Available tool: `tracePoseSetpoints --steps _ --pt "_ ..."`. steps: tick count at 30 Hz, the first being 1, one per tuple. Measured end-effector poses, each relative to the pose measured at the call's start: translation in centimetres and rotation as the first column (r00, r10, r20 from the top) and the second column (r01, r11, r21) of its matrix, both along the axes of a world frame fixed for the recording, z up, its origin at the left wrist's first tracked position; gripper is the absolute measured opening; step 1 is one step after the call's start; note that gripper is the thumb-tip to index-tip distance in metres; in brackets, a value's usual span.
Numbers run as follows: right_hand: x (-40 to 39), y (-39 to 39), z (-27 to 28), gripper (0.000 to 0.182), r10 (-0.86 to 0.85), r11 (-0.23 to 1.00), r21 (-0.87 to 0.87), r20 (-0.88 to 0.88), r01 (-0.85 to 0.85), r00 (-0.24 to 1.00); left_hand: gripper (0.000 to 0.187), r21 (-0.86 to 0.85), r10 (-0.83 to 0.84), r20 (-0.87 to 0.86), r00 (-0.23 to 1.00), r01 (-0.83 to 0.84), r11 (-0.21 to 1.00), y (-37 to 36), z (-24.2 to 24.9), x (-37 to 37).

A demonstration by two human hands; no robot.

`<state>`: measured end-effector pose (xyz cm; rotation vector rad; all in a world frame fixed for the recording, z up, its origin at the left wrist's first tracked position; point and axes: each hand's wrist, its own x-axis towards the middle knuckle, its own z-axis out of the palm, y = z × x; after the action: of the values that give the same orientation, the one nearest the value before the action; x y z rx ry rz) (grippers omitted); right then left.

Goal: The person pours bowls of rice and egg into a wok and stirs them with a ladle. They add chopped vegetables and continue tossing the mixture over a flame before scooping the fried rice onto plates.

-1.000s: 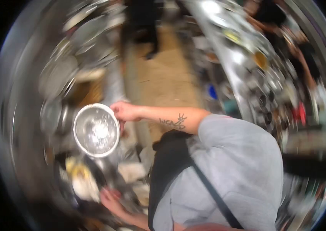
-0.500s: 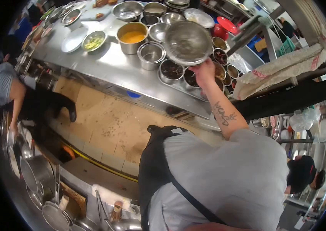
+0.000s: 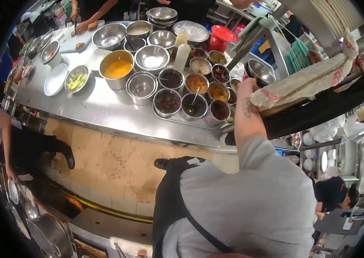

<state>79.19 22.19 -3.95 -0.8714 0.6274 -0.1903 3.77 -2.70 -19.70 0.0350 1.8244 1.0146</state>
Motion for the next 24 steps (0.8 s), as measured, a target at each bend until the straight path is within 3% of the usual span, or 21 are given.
tracePoseSetpoints --steps 1,3,4,5,8,12,15,17,19,20,22,23,24 --pt "2.6 -0.1 -2.3 0.033 0.109 0.994 -0.034 0.096 -0.106 0.989 0.049 -0.001 0.016 0.000 1.000 -0.016 1.000 -0.2 -0.1 -0.1" --pt "3.9 -1.3 -3.2 0.036 0.349 0.937 -0.061 0.084 -0.345 0.933 0.049 -0.011 0.044 -0.005 0.999 -0.044 0.999 -0.7 -0.3 -0.6" --pt "4.9 -1.6 -3.2 0.038 0.468 0.883 -0.076 0.081 -0.463 0.880 0.050 -0.017 0.065 -0.001 0.998 -0.065 0.998 -0.9 -0.5 -0.6" --pt "8.0 -2.3 -4.4 0.041 0.662 0.749 -0.055 0.032 -0.660 0.748 0.050 -0.021 0.096 0.000 0.995 -0.096 0.995 -1.1 -0.6 -0.6" --pt "8.3 -2.3 -5.9 0.042 0.748 0.653 -0.129 -0.043 -0.746 0.662 0.050 -0.031 0.156 -0.006 0.988 -0.156 0.987 -1.8 -1.3 -1.5" --pt "5.7 -2.5 -6.6 0.047 0.588 0.765 -0.216 -0.146 -0.606 0.795 0.051 -0.026 0.215 -0.007 0.977 -0.215 0.976 -2.6 -1.8 -2.8" --pt "0.8 -0.7 -4.0 0.036 0.314 0.904 -0.281 -0.081 -0.324 0.946 0.052 -0.004 0.275 -0.005 0.961 -0.275 0.961 -3.5 -1.7 -3.8" --pt "-1.1 0.5 -3.5 0.029 0.316 0.746 -0.660 0.235 -0.088 0.919 0.053 0.024 0.337 0.002 0.941 -0.337 0.941 -4.8 -1.3 -4.7" --pt "-6.6 2.0 -0.7 0.020 0.437 0.537 -0.818 0.478 0.205 0.762 0.054 0.066 0.416 0.009 0.909 -0.416 0.907 -6.9 -0.3 -5.8" --pt "-7.5 3.1 -0.2 0.020 0.566 0.652 -0.735 0.636 0.188 0.524 0.054 0.094 0.480 0.015 0.877 -0.479 0.873 -8.9 0.7 -6.6" --pt "-17.7 4.6 6.9 0.020 0.749 0.570 -0.820 0.547 0.057 0.374 0.055 0.182 0.661 0.046 0.749 -0.657 0.732 -15.0 3.3 -6.9" --pt "-21.7 5.4 8.2 0.021 0.804 0.558 -0.808 0.583 0.191 0.117 0.055 0.246 0.767 0.091 0.635 -0.761 0.601 -18.8 5.1 -5.7" --pt "-25.9 6.8 8.7 0.022 0.812 0.578 -0.807 0.583 -0.121 -0.017 0.056 0.326 0.852 0.161 0.499 -0.841 0.431 -22.0 7.3 -4.0"
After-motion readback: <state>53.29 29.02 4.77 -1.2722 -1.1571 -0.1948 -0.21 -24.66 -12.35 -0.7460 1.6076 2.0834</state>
